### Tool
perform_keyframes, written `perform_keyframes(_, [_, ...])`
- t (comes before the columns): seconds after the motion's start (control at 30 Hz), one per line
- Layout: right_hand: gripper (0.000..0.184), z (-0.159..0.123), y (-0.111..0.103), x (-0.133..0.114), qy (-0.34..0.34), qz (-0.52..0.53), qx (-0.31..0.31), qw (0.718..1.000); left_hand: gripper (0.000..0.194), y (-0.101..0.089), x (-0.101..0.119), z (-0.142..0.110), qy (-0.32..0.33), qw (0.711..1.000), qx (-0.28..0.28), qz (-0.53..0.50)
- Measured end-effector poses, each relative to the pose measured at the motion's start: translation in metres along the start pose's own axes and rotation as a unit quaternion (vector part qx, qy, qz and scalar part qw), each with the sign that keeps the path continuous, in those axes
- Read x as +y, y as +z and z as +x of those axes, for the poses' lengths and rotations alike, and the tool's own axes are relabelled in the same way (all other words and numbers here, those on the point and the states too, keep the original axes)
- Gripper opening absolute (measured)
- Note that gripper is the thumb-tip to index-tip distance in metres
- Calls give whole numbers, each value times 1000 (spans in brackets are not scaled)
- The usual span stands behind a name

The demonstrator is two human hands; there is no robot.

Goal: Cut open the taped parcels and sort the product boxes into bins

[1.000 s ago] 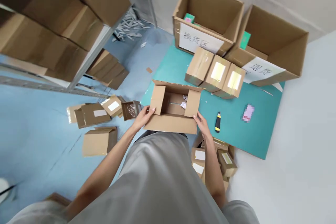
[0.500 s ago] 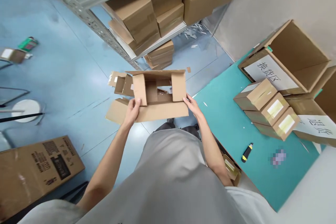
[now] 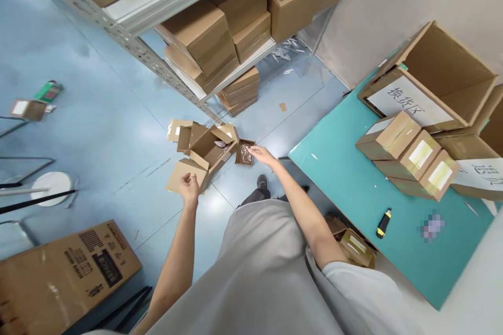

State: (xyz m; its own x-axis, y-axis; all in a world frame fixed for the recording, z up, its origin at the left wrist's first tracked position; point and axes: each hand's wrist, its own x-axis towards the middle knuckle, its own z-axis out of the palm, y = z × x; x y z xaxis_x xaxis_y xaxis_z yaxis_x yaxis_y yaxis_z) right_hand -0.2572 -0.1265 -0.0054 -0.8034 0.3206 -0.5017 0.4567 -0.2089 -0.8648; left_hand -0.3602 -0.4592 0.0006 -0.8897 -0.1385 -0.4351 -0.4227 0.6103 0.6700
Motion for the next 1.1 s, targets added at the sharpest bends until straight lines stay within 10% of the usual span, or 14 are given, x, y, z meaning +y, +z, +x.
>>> perform_keyframes(0.23, [46, -136, -89, 56, 104, 65, 145, 982, 16, 134, 41, -69, 128, 967, -217, 31])
perform_keyframes(0.53, [52, -286, -218, 109, 67, 236, 354, 903, 14, 315, 156, -218, 301, 839, -451, 41])
perform_keyframes(0.9, [75, -400, -452, 159, 10, 175, 586, 791, 25, 496, 218, -456, 352, 725, -585, 90])
perform_keyframes(1.1, [96, -410, -560, 185, 35, 57, 668, 741, 48, 571, 223, -549, 349, 683, -633, 105])
